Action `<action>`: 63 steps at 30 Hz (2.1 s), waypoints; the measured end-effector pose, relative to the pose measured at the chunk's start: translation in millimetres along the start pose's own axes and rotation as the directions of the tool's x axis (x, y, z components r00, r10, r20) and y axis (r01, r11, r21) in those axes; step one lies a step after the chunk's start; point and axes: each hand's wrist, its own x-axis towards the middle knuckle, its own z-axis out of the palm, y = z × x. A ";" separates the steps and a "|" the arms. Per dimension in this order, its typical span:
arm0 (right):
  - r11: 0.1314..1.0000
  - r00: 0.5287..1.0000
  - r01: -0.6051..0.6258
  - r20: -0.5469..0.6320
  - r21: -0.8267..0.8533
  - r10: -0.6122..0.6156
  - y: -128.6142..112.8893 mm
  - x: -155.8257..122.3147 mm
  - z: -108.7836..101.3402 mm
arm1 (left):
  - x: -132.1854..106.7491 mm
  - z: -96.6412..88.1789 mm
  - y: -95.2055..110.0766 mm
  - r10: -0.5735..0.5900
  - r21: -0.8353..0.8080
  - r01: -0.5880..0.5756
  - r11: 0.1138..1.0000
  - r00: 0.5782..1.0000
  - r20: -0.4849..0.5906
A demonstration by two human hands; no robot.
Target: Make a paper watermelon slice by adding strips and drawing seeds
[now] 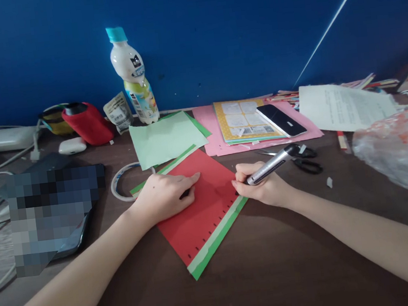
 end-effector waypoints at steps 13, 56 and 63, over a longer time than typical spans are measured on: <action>1.000 0.999 0.006 0.051 -0.020 -0.005 -1.0 0.8 -0.2 | -0.5 0.5 -0.4 -0.003 0.000 0.003 1.000 1.000 0.014; 0.995 0.997 -0.065 -0.039 0.070 0.068 1.7 1.5 -3.4 | -1.6 -1.0 -1.3 0.002 -0.035 -0.001 0.999 1.000 0.025; 0.999 0.999 -0.041 -0.028 0.001 0.041 1.6 1.1 -4.0 | -2.2 -0.1 -1.9 0.005 -0.018 -0.004 1.000 0.999 0.038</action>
